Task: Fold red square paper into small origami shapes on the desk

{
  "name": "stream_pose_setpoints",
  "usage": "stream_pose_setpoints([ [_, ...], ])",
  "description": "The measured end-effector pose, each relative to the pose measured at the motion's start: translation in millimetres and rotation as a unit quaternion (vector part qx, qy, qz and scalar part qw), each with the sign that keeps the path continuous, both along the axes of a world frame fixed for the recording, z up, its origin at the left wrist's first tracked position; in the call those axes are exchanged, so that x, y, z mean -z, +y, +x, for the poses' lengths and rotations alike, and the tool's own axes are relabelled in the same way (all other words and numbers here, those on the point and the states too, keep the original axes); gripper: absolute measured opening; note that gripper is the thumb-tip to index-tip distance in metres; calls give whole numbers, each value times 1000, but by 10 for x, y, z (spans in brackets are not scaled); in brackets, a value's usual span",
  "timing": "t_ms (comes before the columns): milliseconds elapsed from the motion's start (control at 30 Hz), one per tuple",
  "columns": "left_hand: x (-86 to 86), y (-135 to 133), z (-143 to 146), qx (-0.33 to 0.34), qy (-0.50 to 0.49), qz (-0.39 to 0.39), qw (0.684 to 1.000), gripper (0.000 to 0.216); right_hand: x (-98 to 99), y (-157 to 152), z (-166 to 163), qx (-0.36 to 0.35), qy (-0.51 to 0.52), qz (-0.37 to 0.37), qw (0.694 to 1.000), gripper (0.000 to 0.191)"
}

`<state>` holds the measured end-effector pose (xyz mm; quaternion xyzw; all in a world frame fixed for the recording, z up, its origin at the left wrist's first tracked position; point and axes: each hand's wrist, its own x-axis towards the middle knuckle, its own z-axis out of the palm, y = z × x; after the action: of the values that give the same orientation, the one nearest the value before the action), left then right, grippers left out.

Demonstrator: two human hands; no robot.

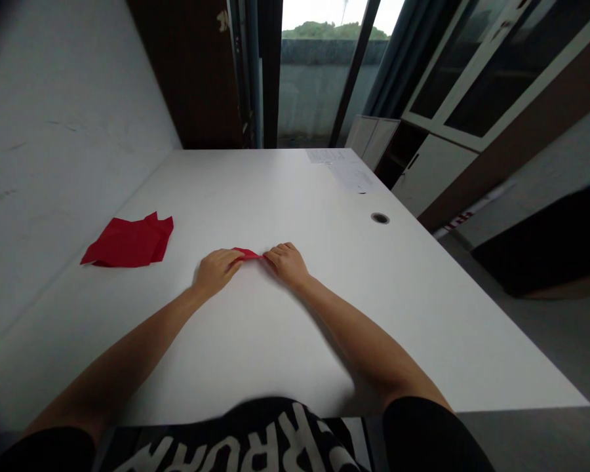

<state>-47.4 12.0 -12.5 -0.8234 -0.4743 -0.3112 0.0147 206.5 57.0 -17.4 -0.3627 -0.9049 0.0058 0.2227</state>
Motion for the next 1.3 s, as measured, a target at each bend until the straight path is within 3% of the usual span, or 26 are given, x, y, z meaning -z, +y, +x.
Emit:
stream_pose_setpoints([
  [200, -41, 61, -65, -71, -96, 2, 993, 21, -34, -66, -20, 37, 73, -93, 992, 26],
  [433, -168, -40, 31, -9, 10, 19, 1000, 22, -192, -236, -190, 31, 75, -139, 987, 26],
  [567, -308, -60, 46, -19, -91, -13, 996, 21, -238, -256, -175, 22, 157, -190, 969, 29],
  [700, -350, 22, 9, -17, -308, -129, 942, 44, -225, -226, -137, 18, 277, -302, 912, 35],
  [767, -301, 70, 4, 17, -377, -201, 904, 38, -197, -213, -142, 20, 316, -335, 887, 38],
  [833, -232, 97, 12, 30, -395, -241, 886, 27, -164, -206, -161, 22, 342, -364, 866, 40],
  [967, -158, 74, 40, -15, -368, -222, 903, 25, -106, -209, -209, 17, 379, -430, 819, 45],
  [1067, -190, 19, 55, -38, -294, -176, 939, 23, -76, -217, -234, 18, 387, -450, 805, 46],
  [1167, -229, -34, 71, -8, -179, -124, 976, 27, -52, -221, -248, 20, 393, -456, 798, 44],
  [1300, -221, -72, 95, 55, -98, -99, 989, 53, -26, -210, -254, 13, 435, -493, 753, 43],
])
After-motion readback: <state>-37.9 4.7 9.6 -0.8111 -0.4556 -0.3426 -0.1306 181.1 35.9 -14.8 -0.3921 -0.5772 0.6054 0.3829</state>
